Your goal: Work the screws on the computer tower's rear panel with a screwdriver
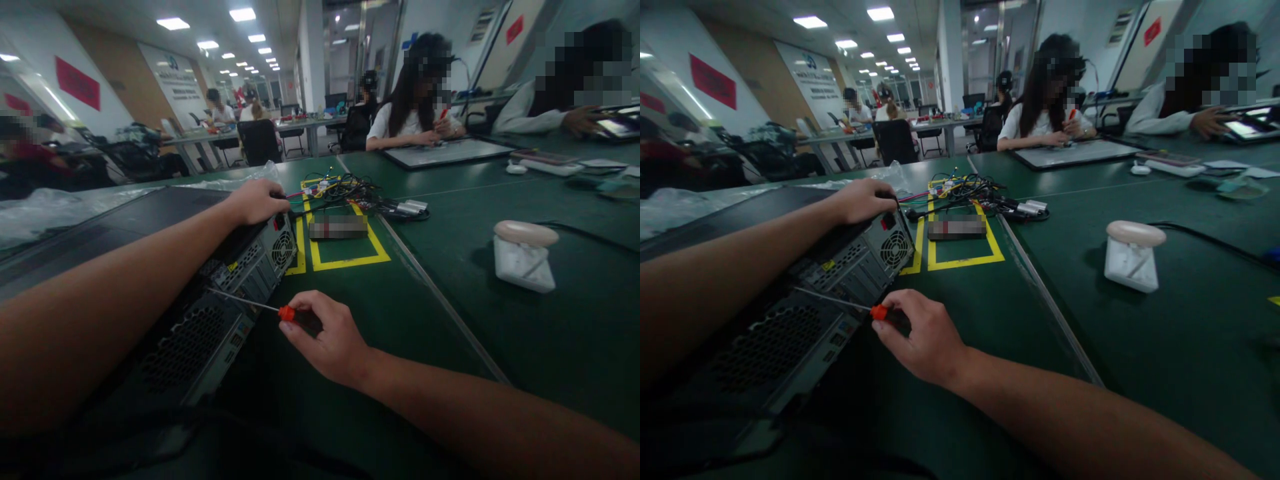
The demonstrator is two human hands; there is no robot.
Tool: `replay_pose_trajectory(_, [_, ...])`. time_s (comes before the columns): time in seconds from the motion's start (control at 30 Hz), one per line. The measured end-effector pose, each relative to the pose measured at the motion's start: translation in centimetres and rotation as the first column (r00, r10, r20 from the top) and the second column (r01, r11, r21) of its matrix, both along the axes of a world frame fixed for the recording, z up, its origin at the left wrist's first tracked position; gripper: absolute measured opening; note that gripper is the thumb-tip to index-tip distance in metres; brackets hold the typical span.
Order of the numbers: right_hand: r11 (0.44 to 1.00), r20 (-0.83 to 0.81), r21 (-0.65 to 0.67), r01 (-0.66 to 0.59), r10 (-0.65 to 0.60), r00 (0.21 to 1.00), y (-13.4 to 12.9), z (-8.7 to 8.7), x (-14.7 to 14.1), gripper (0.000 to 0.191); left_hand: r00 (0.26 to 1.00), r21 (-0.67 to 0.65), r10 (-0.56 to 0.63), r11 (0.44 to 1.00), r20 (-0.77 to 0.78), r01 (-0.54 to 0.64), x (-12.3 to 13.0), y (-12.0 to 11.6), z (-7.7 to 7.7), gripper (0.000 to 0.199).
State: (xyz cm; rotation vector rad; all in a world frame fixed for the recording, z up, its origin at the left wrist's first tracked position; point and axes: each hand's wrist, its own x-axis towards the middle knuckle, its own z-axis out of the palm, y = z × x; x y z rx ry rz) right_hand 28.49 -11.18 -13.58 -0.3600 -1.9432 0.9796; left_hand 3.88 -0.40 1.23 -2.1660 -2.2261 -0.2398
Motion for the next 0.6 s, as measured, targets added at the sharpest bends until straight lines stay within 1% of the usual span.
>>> replay_pose_trajectory(0.17, [1.000,0.037,-0.016,-0.001,0.002,0.999,-0.08,-0.07,0.01,0.014,1.000,0.006,0.002,1.000,-0.017,-0.001,0.08,-0.12,0.04,0.046])
replay_pose_trajectory(0.43, [1.000,0.020,-0.007,-0.003,0.003,1.000,-0.09,-0.14,-0.02,0.014,1.000,0.008,0.011,1.000,-0.013,-0.011,0.04,0.05,0.04,0.041])
replay_pose_trajectory(0.6, [0.997,0.015,0.066,0.029,-0.030,0.999,0.06,-0.03,0.05,0.015,1.000,0.007,0.013,1.000,-0.002,-0.013,-0.13,0.12,-0.12,0.043])
